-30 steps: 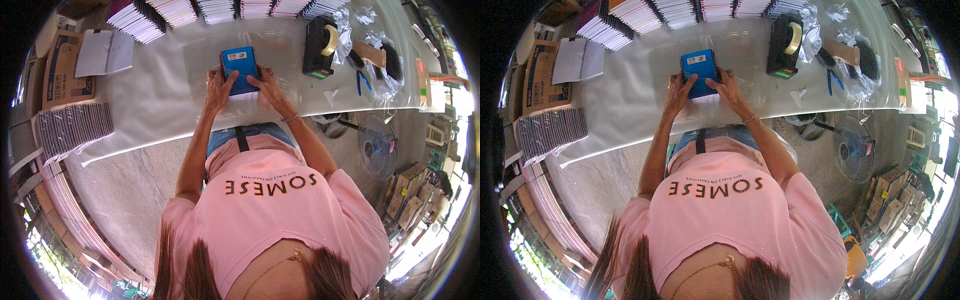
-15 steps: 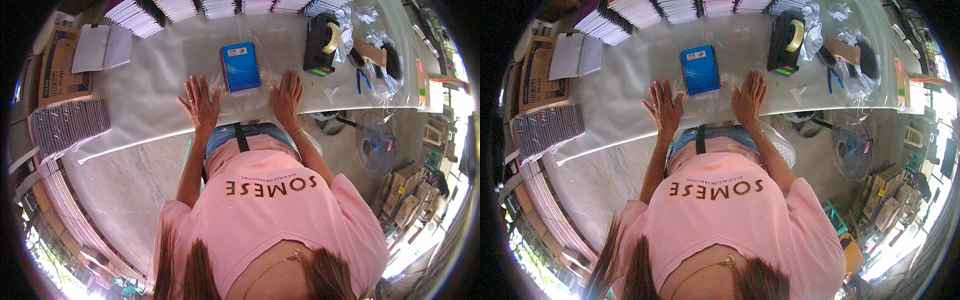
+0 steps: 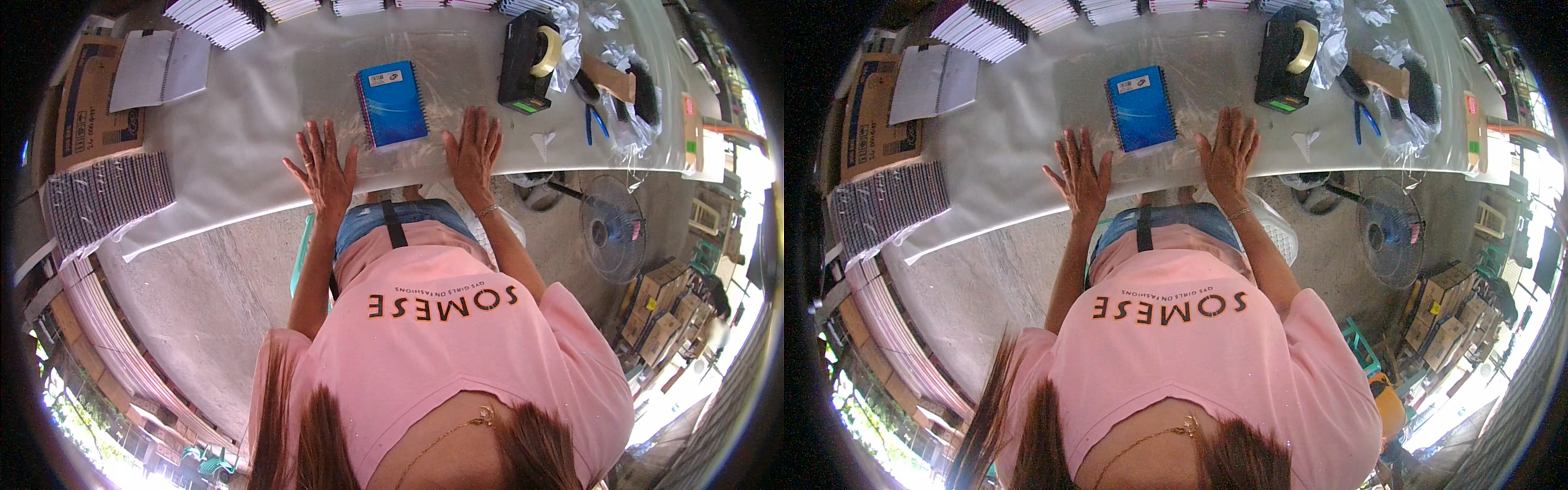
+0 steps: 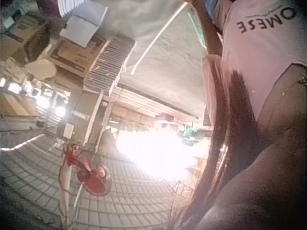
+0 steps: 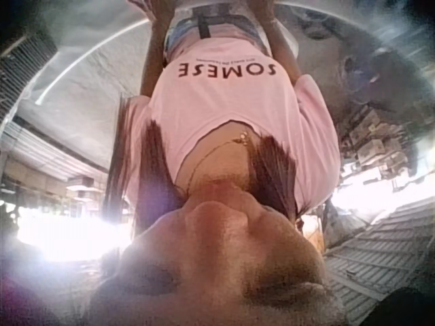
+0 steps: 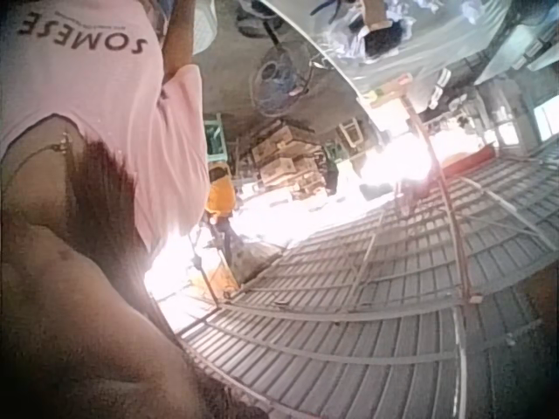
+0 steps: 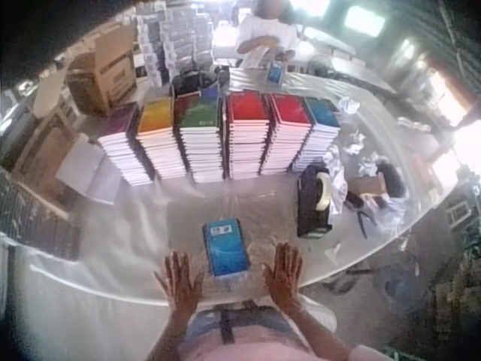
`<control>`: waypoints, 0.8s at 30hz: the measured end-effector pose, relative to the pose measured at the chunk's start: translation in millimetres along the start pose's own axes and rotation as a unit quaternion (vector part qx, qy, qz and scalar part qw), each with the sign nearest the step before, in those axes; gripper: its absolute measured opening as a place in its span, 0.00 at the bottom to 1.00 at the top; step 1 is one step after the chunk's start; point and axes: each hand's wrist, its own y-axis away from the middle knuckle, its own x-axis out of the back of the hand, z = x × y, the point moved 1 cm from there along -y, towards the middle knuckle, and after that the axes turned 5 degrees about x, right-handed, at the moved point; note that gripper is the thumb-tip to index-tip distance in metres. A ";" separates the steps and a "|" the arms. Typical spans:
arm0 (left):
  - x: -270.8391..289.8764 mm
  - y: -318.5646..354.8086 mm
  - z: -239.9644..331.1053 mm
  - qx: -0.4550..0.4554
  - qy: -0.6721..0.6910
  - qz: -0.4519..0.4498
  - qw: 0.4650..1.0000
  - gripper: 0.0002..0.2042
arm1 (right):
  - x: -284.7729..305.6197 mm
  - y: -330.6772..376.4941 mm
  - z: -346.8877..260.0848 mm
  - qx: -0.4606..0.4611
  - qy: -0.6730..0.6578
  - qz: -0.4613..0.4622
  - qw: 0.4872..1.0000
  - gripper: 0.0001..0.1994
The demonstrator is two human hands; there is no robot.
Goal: The person places a stack of spiral-bound notebooks into a clear plastic bag, folds the bag closed, and secures it with tape. They repeat this process for multiple stacks of notebooks in different colors.
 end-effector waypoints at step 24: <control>7.8 -15.8 40.7 -0.087 0.079 0.038 0.992 0.27 | -3.9 -7.6 -49.8 0.001 -0.214 -0.021 0.977 0.26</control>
